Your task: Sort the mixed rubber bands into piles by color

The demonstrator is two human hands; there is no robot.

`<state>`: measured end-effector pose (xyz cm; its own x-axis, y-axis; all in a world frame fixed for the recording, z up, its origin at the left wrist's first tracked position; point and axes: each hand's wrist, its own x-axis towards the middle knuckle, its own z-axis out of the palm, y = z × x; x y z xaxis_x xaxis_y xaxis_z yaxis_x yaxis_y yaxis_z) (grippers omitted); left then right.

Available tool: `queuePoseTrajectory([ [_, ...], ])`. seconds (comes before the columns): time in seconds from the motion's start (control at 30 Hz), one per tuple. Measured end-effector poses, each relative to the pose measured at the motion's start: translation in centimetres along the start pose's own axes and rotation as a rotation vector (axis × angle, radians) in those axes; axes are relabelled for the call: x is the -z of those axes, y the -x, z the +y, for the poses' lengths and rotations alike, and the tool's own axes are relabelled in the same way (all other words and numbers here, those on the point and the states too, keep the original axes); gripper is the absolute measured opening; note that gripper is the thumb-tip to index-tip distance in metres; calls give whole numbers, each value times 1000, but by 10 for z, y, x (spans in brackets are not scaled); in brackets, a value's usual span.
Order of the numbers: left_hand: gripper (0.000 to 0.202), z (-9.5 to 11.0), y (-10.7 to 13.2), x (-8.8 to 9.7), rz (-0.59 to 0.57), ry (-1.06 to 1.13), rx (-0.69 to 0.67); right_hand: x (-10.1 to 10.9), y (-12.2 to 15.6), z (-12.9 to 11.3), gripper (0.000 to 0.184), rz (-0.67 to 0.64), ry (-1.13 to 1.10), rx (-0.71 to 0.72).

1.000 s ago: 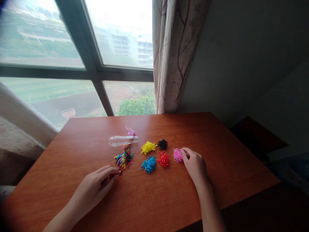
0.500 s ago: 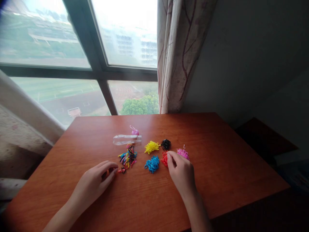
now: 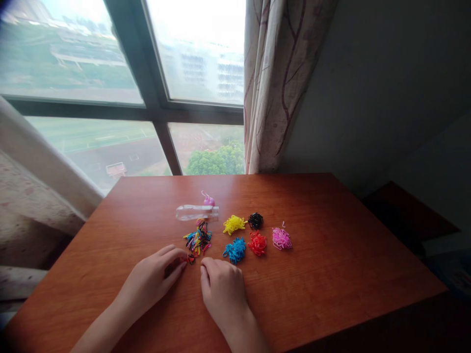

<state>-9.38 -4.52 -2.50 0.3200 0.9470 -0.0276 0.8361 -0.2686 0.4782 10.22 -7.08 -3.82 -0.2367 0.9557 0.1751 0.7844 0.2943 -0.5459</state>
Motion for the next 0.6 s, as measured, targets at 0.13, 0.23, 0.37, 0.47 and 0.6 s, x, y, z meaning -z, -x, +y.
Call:
queuePoseTrajectory([
  [0.13,19,-1,0,-2,-4,-22,-15,-3,-4,-2,19,-14,38,-1],
  [0.23,18,-1,1,-3,4,0,-24,-4,-4,-2,19,-7,25,-2],
  [0.37,18,3,1,-5,22,63,-36,-5,-2,-2,12,4,4,-13],
  [0.47,17,7,-1,-5,18,101,-56,-4,-2,-3,12,10,-1,-28],
  [0.6,18,9,-2,-5,19,116,-70,-5,-1,-2,14,23,-24,-9],
])
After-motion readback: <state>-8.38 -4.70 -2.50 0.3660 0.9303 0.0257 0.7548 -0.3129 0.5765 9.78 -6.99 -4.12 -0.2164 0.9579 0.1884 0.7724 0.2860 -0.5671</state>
